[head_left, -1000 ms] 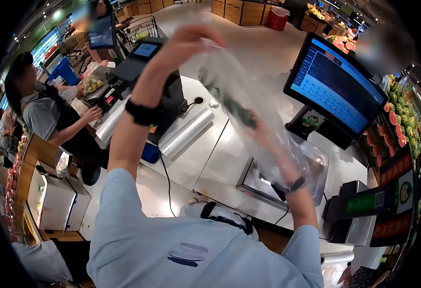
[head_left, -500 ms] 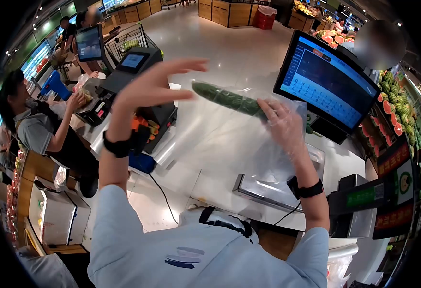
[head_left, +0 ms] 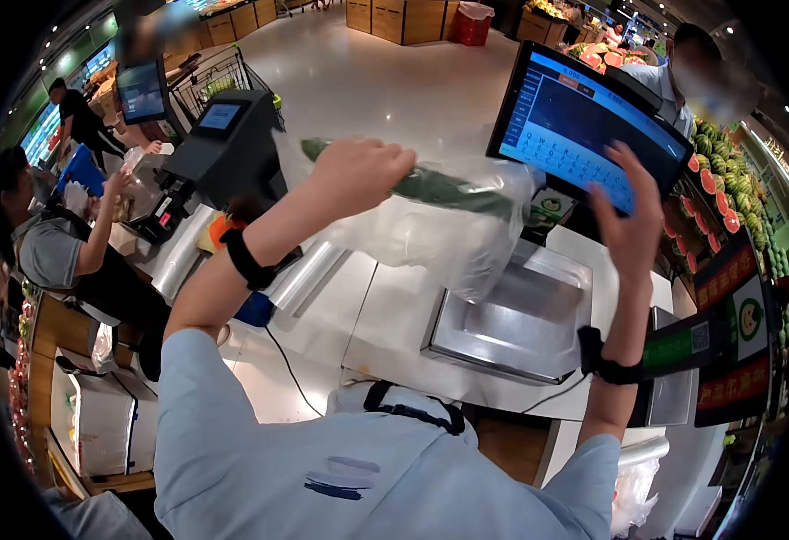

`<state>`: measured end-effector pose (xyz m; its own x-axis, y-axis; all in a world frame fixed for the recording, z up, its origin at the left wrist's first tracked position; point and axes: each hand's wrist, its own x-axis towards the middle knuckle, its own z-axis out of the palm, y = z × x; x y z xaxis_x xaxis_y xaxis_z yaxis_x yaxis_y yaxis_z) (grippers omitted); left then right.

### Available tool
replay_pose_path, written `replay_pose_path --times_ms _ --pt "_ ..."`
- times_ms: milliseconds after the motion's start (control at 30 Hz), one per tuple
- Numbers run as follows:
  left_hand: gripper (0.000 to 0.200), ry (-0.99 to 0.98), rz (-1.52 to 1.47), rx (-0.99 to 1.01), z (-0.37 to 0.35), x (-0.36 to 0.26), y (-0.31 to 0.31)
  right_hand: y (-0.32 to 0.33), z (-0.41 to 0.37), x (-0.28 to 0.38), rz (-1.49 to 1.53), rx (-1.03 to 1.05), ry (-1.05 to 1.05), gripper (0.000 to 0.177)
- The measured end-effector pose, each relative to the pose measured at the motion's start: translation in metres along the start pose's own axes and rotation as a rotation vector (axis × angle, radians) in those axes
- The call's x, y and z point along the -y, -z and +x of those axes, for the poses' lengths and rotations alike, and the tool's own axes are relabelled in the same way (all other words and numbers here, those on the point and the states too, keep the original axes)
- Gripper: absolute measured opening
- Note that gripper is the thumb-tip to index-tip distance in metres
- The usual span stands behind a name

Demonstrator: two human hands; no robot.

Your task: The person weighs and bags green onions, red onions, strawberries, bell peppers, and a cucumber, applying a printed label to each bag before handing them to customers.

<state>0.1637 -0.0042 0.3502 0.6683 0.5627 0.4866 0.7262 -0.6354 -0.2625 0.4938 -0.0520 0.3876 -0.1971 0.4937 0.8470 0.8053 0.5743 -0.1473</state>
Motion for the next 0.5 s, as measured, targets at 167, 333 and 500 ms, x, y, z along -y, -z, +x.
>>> replay_pose_path --times_ms 167,333,500 --pt "0.019 -0.119 0.116 0.014 0.028 -0.036 0.011 -0.081 0.016 0.071 0.152 0.84 -0.063 0.047" --pt "0.027 0.031 -0.016 0.077 0.007 -0.013 0.02 -0.064 -0.026 0.02 -0.109 0.621 0.071 0.025" --pt "0.034 0.116 -0.348 0.515 0.014 -0.016 0.019 -0.045 -0.031 -0.002 -0.245 0.399 0.297 0.021"
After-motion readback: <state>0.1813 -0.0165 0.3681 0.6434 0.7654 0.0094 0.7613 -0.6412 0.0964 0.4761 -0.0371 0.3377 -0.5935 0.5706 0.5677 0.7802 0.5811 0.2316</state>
